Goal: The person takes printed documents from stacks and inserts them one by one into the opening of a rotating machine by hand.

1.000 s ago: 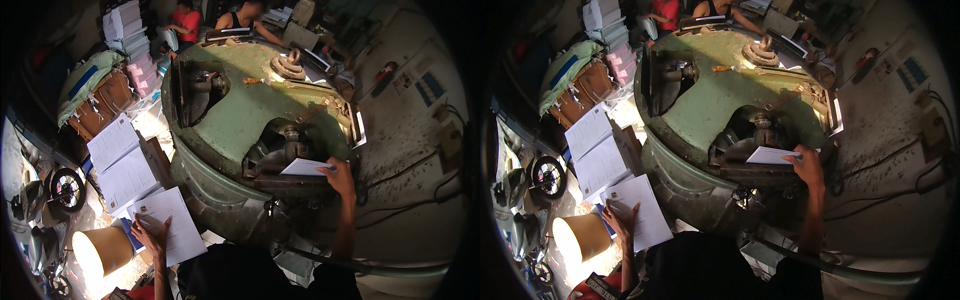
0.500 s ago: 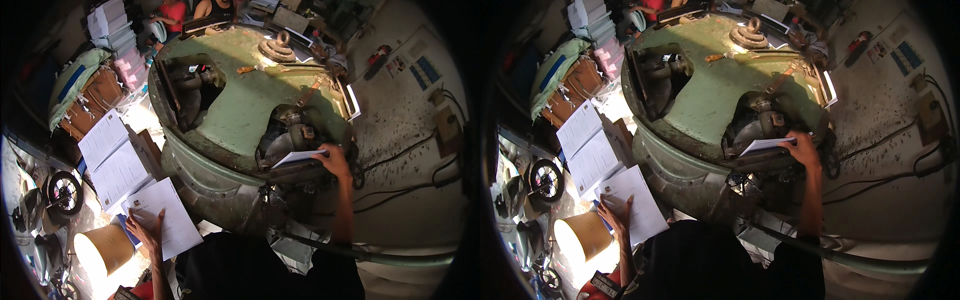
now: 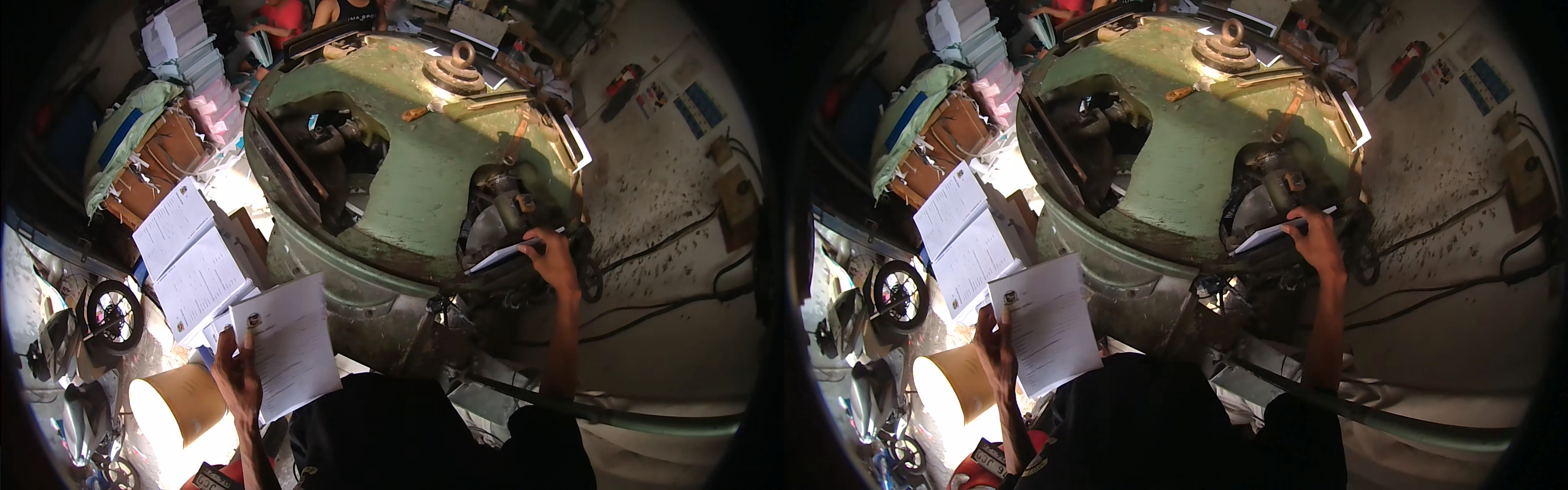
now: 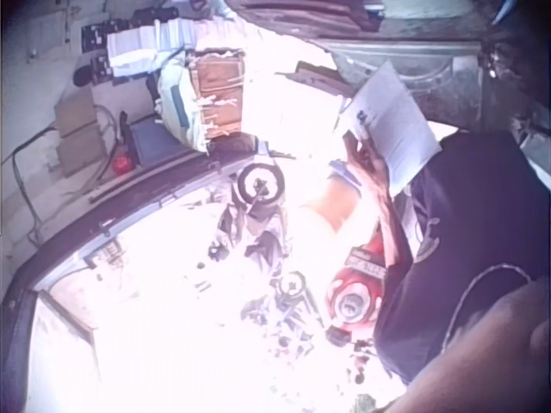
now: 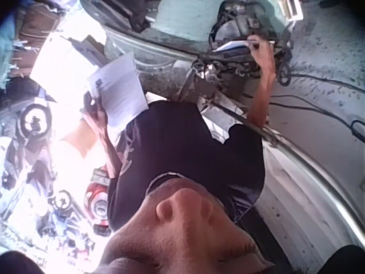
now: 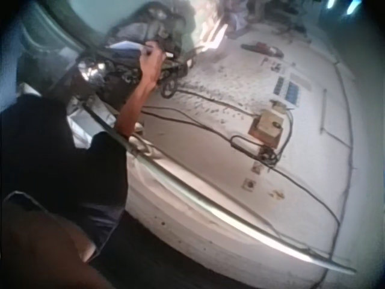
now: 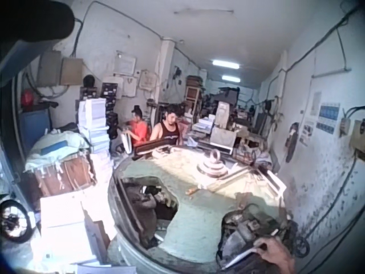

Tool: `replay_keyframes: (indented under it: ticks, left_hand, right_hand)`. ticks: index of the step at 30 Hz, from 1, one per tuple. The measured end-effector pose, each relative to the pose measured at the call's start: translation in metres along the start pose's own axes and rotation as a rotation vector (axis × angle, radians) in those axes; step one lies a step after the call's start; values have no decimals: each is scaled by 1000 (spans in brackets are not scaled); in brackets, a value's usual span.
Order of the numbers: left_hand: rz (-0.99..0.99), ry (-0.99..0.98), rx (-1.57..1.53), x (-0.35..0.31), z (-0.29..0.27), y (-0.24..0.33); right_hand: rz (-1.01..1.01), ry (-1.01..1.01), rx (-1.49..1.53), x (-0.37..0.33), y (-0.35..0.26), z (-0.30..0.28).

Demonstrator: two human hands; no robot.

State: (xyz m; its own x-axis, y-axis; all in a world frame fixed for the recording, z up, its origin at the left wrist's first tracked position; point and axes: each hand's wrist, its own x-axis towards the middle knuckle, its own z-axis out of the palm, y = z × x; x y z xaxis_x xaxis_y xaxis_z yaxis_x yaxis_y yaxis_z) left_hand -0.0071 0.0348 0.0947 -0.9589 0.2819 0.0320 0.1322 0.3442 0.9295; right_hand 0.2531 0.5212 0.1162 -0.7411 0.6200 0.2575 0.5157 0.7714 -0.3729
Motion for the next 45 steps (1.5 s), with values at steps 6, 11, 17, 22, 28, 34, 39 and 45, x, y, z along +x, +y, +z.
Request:
replay_keyframes:
  ticks: [6,11,17,22,28,34,39,45]
  left_hand:
    - [356,-226,-284,-18,20,73]
    - [415,-92,-649,-12,62,100]
    - [200,-277,-635,-9,79,102]
    - [271,15,403,6,56,-4]
    - [-171,102,830,0,23,-93]
    - [-25,226,856,-6,26,-110]
    - [-33,321,824,2,18,-104]
    - [57,445,537,9,11,-130]
  right_hand:
    - [-59,-262,403,2,-92,-16]
    - [-186,-516,984,-9,-152,-18]
    - [122,-273,1040,-17,-181,-30]
    - [55,160,354,-28,-162,-57]
    - [52,288,182,-14,-161,-71]
    - [-17,291,133,3,-161,-61]
    - [-79,286,134,14,-160,-52]
    - [-40,244,148,22,-163,-38]
